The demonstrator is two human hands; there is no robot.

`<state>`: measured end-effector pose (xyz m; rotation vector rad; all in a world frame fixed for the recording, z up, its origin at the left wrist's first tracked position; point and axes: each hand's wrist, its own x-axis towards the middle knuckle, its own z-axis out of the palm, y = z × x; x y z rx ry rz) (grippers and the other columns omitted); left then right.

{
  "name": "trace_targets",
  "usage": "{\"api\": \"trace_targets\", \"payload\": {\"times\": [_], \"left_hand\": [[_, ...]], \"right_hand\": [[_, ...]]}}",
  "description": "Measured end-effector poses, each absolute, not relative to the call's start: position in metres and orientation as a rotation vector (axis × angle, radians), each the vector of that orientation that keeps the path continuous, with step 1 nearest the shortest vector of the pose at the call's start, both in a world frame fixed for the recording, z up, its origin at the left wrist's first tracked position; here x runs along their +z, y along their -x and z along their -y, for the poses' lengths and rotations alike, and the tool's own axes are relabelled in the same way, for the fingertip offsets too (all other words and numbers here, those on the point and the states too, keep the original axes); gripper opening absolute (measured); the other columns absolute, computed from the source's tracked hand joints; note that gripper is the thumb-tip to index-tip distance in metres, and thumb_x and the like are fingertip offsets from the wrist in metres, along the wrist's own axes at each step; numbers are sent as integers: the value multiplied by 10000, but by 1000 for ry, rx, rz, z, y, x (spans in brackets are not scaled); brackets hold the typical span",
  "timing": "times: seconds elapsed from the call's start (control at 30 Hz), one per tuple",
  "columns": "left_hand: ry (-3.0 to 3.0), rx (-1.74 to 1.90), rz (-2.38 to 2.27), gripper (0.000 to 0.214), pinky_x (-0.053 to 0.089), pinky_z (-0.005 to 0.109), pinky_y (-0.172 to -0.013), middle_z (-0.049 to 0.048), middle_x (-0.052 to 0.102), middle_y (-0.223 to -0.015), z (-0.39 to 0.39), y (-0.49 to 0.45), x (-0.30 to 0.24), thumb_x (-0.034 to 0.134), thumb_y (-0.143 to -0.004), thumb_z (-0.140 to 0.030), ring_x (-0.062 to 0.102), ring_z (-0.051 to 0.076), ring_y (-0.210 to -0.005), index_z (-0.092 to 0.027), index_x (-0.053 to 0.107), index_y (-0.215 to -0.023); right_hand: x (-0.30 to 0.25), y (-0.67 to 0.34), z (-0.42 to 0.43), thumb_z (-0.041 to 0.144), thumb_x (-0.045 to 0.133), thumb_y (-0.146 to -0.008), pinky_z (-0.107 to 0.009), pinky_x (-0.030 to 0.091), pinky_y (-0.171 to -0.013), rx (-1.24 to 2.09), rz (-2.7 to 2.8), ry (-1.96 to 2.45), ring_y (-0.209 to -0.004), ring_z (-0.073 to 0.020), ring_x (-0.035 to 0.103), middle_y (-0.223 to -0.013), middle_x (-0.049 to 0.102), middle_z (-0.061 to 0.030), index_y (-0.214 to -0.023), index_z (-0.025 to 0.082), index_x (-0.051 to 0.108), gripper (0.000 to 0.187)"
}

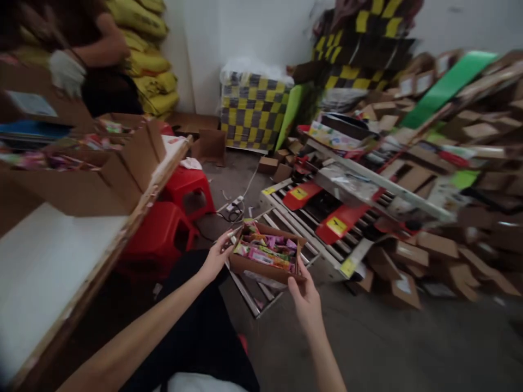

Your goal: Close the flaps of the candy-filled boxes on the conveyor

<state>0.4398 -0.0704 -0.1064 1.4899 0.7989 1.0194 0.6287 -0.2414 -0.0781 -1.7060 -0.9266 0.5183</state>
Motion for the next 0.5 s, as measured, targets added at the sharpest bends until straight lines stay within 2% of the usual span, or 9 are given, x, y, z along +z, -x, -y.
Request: {"api": "trace_targets", "payload": {"times": [0.07, 0.17, 0.27, 0.33, 0.43, 0.5], "left_hand": [[-1619, 1102, -714, 308, 422, 419, -987, 106, 624, -1192, 82, -454, -103, 521, -861, -407, 555, 213, -1139, -205, 654, -1052], [-1856, 1022, -492, 343, 409, 440, -988, 109, 633, -1187, 87, -449, -89, 397, -924, -376, 552, 216, -1137, -225, 652, -1096], [-2125, 769, -265, 461, 338, 489, -1034, 103, 576, -1286, 82, -437, -77, 348, -912, -502, 429, 268, -1268, -232, 624, -1166], [-2217, 689, -244, 479, 347, 495, -1013, 111, 593, -1263, 79, -436, -74, 397, -881, -544, 437, 293, -1253, -212, 645, -1121], [-2210, 771, -466, 323, 411, 447, -926, 96, 695, -1041, 82, -449, -76, 434, -907, -395, 568, 254, -1063, -197, 687, -884], [-2163, 849, -653, 238, 423, 416, -902, 82, 687, -970, 87, -459, -79, 448, -905, -299, 579, 221, -992, -190, 656, -871]], "right_hand": [[-85, -644, 257, 516, 552, -801, -412, 484, -930, 490, 878, 1743, -1207, -262, 502, -1352, 501, -116, -1356, 202, 439, 648], [-87, -656, 260, 510, 572, -780, -411, 484, -913, 487, 869, 1747, -1225, -274, 479, -1344, 502, -127, -1269, 205, 536, 577], [-84, -659, 247, 541, 605, -727, -405, 483, -883, 425, 884, 1785, -1177, -285, 503, -1246, 552, -148, -1104, 188, 655, 518], [-82, -659, 235, 565, 607, -704, -409, 458, -904, 344, 846, 1831, -1120, -279, 527, -1145, 580, -140, -1009, 184, 698, 496], [-85, -660, 221, 613, 594, -676, -410, 437, -900, 251, 726, 1932, -1018, -266, 548, -991, 574, -113, -858, 176, 725, 492], [-89, -661, 215, 638, 595, -657, -413, 435, -880, 238, 695, 1991, -974, -265, 545, -931, 552, -101, -778, 166, 715, 502]]}}
